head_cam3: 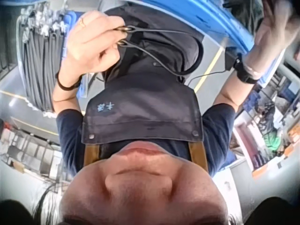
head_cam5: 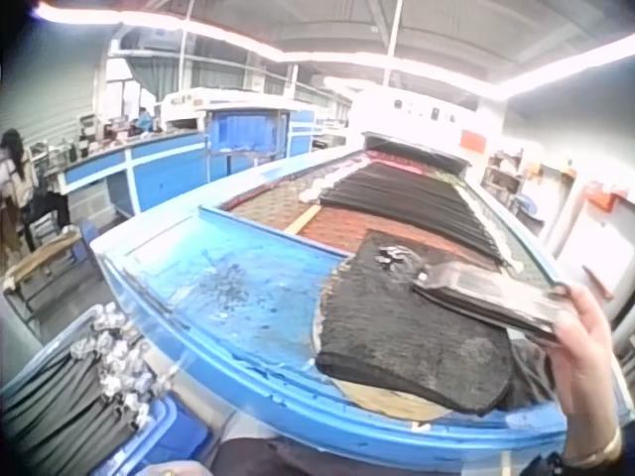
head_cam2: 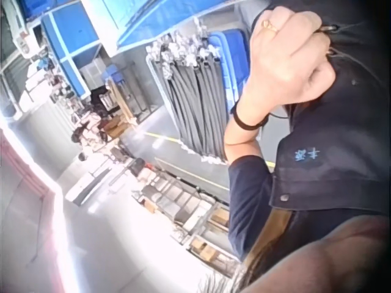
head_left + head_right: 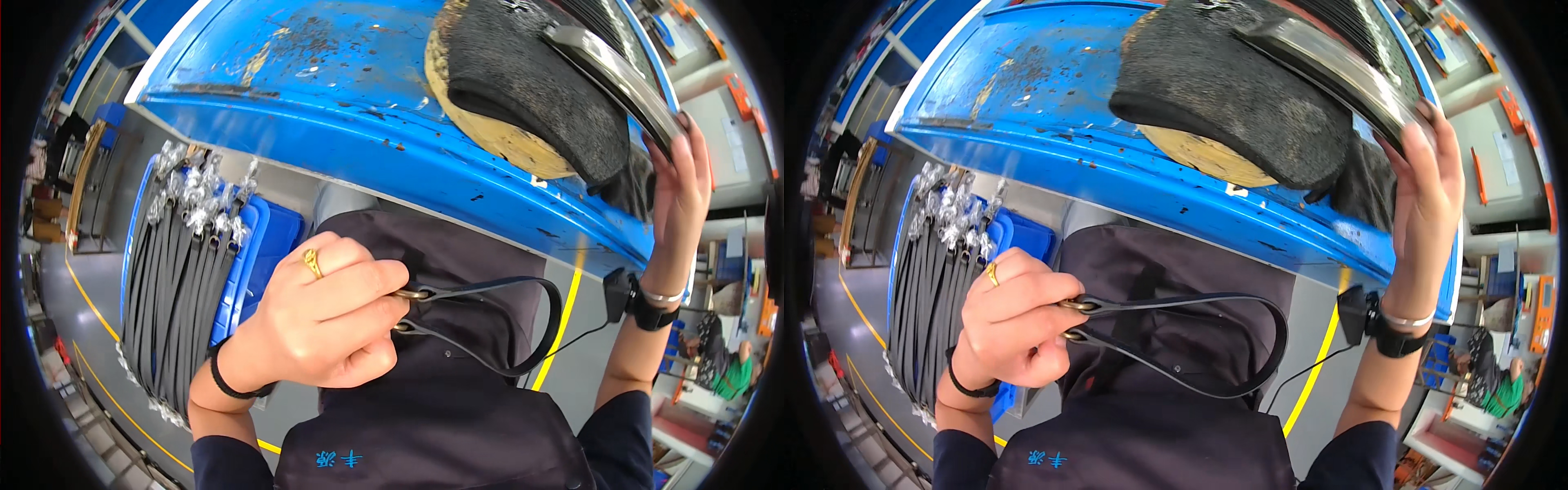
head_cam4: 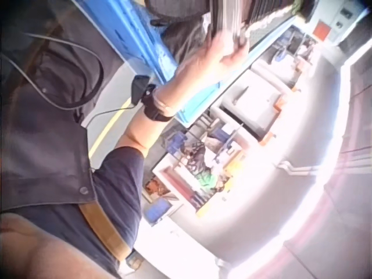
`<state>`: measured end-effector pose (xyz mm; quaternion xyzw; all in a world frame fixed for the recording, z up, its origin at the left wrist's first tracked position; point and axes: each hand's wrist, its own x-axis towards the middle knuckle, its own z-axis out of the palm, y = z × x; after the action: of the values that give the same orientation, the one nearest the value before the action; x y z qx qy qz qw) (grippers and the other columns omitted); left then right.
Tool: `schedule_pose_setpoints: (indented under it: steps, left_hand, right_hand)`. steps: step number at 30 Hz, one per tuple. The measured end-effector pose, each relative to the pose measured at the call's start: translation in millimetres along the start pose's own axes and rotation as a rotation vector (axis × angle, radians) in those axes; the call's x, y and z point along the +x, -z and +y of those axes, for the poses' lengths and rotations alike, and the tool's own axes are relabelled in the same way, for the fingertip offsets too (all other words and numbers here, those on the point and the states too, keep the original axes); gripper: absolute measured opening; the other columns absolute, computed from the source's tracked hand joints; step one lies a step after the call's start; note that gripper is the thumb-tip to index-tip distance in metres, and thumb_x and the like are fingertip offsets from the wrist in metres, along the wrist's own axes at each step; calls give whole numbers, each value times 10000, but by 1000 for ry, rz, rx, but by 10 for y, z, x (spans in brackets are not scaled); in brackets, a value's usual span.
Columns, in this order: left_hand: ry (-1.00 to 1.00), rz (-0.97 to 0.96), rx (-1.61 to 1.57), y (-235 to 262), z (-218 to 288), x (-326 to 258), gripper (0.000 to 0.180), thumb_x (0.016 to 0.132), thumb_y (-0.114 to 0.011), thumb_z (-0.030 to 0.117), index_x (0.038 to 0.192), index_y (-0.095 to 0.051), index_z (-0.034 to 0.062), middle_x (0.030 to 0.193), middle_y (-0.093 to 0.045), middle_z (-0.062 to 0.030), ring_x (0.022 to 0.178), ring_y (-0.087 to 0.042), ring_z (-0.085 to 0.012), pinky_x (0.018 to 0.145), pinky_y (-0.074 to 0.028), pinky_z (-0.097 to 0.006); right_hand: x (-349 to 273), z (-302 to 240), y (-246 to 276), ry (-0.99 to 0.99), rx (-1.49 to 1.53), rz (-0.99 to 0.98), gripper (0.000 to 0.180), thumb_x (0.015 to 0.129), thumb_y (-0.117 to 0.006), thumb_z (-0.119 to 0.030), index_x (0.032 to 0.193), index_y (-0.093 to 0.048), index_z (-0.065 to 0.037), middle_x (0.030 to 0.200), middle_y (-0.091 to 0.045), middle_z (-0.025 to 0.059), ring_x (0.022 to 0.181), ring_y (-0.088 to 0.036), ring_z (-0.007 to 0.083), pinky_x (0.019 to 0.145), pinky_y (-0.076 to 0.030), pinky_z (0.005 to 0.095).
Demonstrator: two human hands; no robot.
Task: The person attaches a metal buckle to a black belt using a handheld tool. They repeatedly pick up belts from a blue bin, secure the buckle, and place the finished belts onto a conveyor belt. The process is repeated for multiple belts throughout the video.
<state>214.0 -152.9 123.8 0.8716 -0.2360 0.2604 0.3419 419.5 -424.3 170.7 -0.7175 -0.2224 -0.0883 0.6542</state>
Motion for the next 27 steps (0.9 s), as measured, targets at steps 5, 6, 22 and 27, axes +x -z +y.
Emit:
schedule_pose_setpoints:
  steps: [5,6,22,27]
  left_hand:
    - [4,35,-11,-36,-3,37,223,430,-519,69,636,-593,31,718,-578,-78,549,-504,-203,506,-391,-284]
    - [-2,39,-13,-45,4,52,223,427,-519,70,634,-592,30,715,-577,-79,547,-503,-203,503,-386,-284]
    - [21,12,-49,-168,139,206,231,411,-513,62,629,-585,39,686,-554,-70,502,-461,-192,477,-347,-277]
    - [35,5,-67,-195,158,195,233,404,-510,64,624,-582,40,671,-540,-73,485,-446,-193,473,-339,-276]
  right_hand:
    - [-72,68,-33,-45,208,22,452,864,-515,-152,1235,-373,62,1129,-503,167,1003,-534,195,868,-446,324]
    - [-76,80,-37,-76,191,0,450,861,-518,-146,1235,-375,60,1135,-499,165,1003,-534,196,866,-447,325]
    - [-402,120,286,-208,1311,-332,582,863,-510,-334,1205,-347,108,1267,-374,241,1203,-356,336,954,-413,385]
    - [-915,-21,-44,-305,1173,-93,701,860,-485,-404,1335,-172,6,1329,-308,214,1236,-316,321,977,-335,480]
